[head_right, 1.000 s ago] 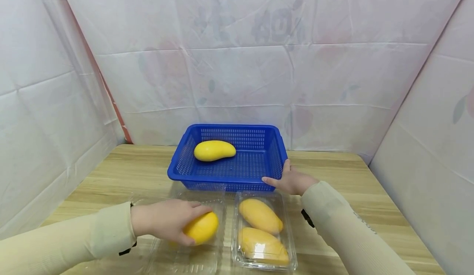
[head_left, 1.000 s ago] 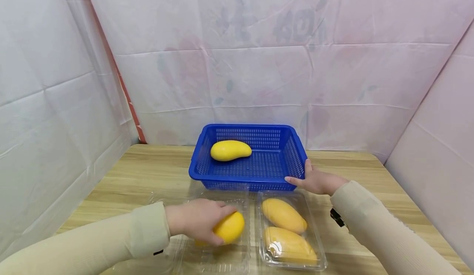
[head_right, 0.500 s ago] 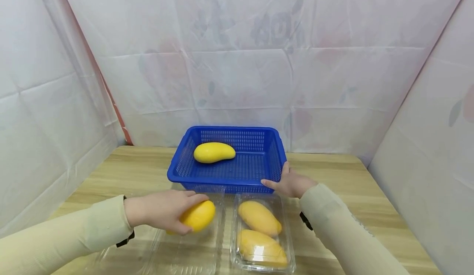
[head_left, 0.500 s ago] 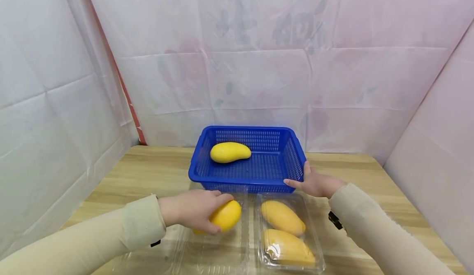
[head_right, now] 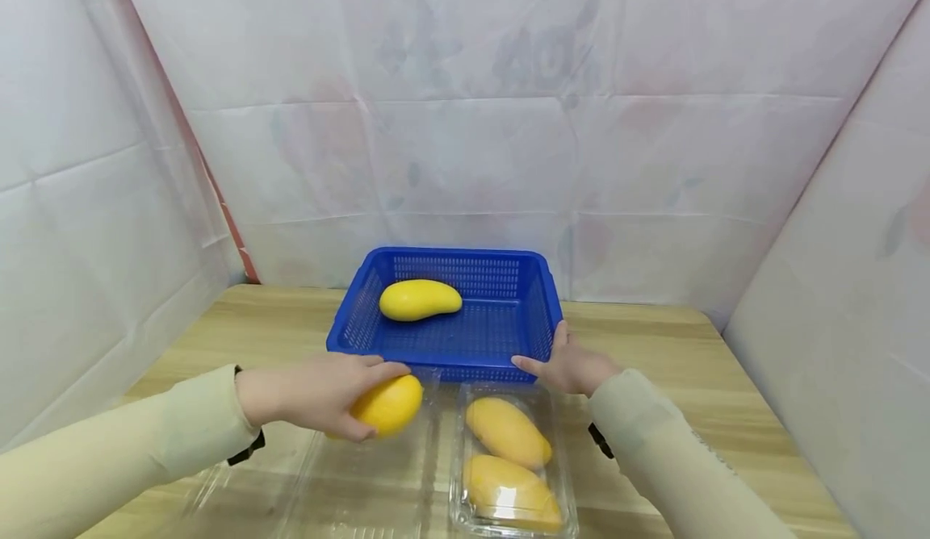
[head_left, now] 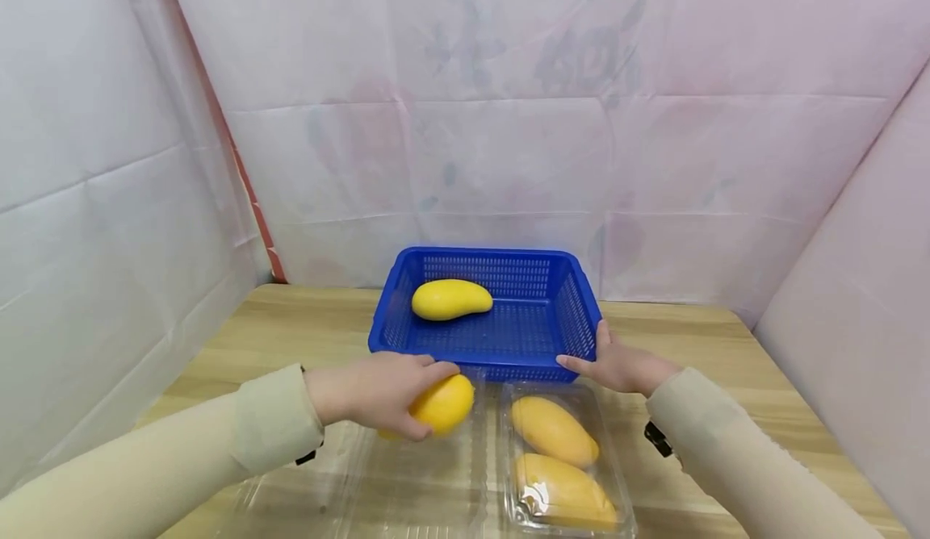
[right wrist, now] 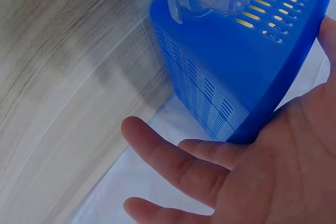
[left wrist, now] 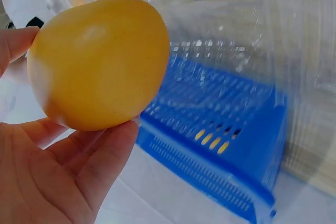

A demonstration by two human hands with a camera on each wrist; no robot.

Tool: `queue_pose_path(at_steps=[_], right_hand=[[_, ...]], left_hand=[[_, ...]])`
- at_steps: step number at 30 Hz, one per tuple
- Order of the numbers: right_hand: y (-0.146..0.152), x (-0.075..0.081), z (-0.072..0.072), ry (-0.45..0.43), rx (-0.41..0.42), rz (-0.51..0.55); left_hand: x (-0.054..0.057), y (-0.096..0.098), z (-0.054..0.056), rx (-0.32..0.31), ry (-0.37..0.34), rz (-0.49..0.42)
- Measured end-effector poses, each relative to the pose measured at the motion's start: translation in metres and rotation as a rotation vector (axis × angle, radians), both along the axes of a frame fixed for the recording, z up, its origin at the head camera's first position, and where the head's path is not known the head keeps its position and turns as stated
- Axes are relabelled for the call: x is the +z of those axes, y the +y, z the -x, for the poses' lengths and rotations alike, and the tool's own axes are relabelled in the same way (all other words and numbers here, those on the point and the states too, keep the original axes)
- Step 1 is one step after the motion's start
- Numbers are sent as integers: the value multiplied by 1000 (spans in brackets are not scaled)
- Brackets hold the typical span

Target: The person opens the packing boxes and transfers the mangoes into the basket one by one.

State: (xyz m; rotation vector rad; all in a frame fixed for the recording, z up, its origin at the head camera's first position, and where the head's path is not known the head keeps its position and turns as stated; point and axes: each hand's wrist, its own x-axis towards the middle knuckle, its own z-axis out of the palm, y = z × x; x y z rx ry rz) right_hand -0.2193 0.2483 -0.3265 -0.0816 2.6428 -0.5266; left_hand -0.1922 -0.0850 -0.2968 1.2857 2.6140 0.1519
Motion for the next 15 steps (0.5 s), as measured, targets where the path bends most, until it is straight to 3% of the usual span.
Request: queue_pose_path(at_steps=[9, 15], right_hand=[[5, 0, 0, -1, 7, -9], [5, -1, 1, 0, 6, 6]], left_hand=[[18, 5, 12, 3, 70, 20], [27, 4, 22, 19, 60, 41]])
